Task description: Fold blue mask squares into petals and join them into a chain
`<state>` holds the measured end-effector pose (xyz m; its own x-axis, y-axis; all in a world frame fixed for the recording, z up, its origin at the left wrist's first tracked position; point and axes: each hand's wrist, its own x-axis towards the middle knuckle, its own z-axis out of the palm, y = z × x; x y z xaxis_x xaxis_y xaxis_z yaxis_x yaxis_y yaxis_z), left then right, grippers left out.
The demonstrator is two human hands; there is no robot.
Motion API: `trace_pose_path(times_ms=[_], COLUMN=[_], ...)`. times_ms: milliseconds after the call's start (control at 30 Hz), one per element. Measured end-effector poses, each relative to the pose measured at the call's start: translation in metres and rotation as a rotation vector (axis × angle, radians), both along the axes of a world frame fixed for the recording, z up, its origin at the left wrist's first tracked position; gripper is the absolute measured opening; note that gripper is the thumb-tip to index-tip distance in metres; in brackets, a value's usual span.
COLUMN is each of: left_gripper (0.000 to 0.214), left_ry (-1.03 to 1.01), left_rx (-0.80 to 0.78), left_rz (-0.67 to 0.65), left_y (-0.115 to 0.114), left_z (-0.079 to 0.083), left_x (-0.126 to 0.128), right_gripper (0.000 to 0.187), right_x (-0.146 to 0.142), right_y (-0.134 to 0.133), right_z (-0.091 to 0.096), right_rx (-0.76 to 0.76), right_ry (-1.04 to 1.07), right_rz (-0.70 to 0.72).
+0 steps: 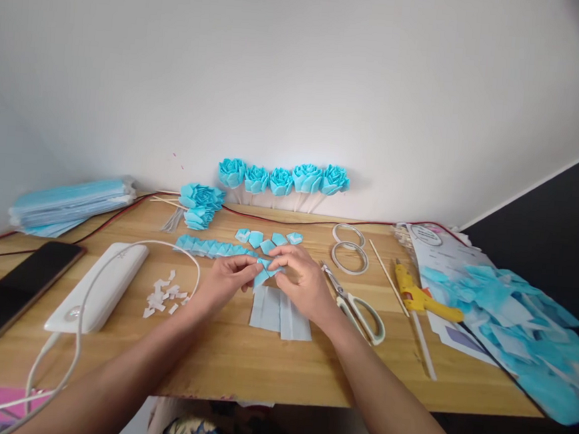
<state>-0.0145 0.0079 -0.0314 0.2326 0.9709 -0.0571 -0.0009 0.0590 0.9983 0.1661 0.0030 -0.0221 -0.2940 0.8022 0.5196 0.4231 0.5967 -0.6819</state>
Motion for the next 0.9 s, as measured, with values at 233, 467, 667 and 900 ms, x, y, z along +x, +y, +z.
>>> trace_pose_path(times_ms=[233,467,667,900], left_gripper=[0.028,0.026,0.024,0.024], left_ry=[-0.01,-0.024,-0.007,-0.002], left_rx=[0.0,0.024,0.057,0.054], left_rz=[-0.007,0.052,0.072,0.089], left_y=[0.002,0.001,0.0,0.001], left_z=[-0.004,0.001,0.002,-0.002], left_x=[0.0,-0.001,-0.001,0.0], right_gripper=[0.028,0.034,0.041,0.045], right_x=[-0.001,0.003,-0.004,-0.007], right_y=[0.001,-0.003,0.0,0.001], right_z=[-0.004,0.002,-0.005,-0.011], right_rx=[-0.021,-0.426,-0.655,-0.683], right_ry=[-0.001,0.318,0.431,0.477], right_rz=[0.013,0.208,0.233,0.206])
